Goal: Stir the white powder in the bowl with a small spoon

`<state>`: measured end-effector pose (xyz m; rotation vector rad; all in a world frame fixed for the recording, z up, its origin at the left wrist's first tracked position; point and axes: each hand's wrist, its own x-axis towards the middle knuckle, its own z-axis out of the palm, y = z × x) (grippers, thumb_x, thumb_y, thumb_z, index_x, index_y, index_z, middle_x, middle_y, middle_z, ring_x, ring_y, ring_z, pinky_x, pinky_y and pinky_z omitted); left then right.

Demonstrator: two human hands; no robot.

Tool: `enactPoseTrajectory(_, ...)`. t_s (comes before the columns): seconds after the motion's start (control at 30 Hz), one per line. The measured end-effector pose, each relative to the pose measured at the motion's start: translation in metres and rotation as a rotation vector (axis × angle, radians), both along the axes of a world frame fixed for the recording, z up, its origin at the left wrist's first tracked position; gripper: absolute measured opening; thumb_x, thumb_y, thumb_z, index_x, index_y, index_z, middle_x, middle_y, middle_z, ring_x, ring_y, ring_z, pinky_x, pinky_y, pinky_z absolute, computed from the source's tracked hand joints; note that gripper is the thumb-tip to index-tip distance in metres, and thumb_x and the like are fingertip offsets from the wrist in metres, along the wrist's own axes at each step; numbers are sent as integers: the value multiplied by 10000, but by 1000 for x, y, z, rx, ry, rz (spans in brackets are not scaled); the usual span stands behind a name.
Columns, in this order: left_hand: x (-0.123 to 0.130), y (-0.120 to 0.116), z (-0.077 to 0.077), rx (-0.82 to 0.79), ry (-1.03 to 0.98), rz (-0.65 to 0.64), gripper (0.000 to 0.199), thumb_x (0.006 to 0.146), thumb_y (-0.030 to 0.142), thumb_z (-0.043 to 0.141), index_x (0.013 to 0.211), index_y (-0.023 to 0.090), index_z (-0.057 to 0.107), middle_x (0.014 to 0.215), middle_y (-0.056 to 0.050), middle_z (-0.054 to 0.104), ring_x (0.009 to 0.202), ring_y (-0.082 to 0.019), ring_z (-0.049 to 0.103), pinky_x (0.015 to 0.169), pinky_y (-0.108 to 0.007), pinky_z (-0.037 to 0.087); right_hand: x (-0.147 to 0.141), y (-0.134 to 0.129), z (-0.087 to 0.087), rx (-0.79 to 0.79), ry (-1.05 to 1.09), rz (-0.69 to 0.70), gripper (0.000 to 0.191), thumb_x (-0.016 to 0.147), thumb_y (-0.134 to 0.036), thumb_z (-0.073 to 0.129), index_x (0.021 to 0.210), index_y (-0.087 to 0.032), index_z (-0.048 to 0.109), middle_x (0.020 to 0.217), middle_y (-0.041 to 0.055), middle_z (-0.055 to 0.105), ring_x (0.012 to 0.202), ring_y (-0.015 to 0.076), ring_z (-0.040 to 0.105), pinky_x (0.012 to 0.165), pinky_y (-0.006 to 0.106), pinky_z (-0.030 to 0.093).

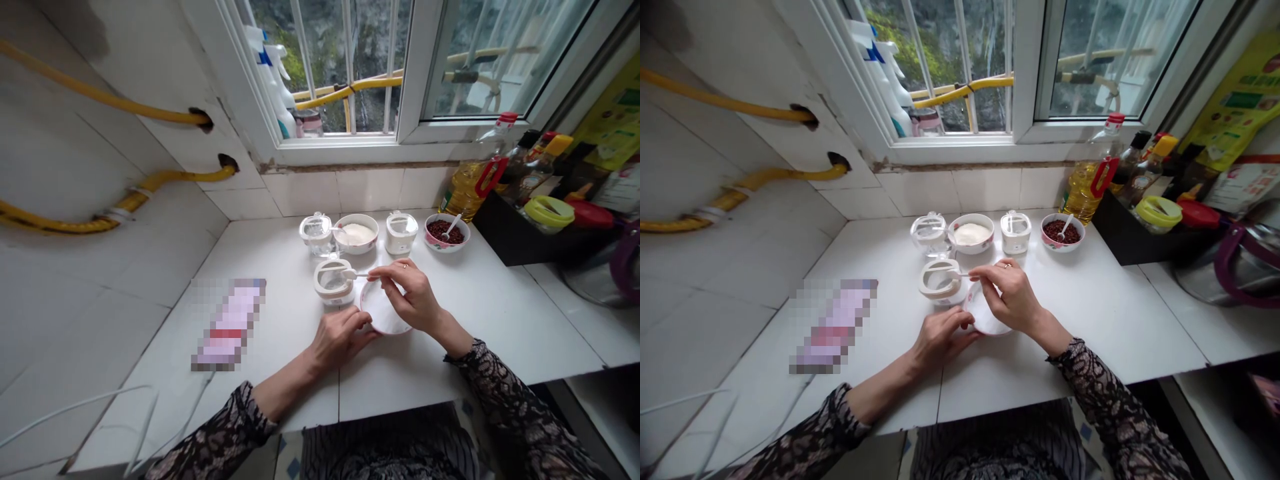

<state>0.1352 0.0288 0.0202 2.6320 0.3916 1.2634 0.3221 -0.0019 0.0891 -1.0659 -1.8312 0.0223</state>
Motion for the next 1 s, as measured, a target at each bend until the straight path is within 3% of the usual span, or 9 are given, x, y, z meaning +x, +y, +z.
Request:
enactPoseTrajectory(0.6,-1,0,1,-11,22,-10,159,975,330,536,930,179,522,676,23,549,559,-106,529,509,-202,395,3,-3,5,-59,56,-27,229,897,-112,484,993,-213,665,808,21,770,670,168,656,801,375,476)
enactPoseTrajectory(0.8,-1,0,1,5,7,4,162,965,337,558,940,180,529,668,30,551,550,-105,523,504,-202,388,12,-6,6,-94,136,-102,190,836,-113,493,810,-218,649,651,1,686,661,176,613,715,339,480)
enactPoseTrajectory(0.9,-1,0,2,8,7,4,167,970,341,550,932,180,528,671,28,555,551,-103,524,508,-201,392,17,-4,4,-64,42,-146,193,793,-108,478,702,-220,607,580,-16,623,561,154,542,701,335,461)
enactPoseTrajectory(1.0,-1,0,2,8,12,11,169,964,341,560,923,180,531,670,30,556,547,-100,526,505,-198,393,15,-1,-2,-60,-117,-104,168,768,-112,478,693,-209,592,543,-32,602,489,126,482,759,346,437)
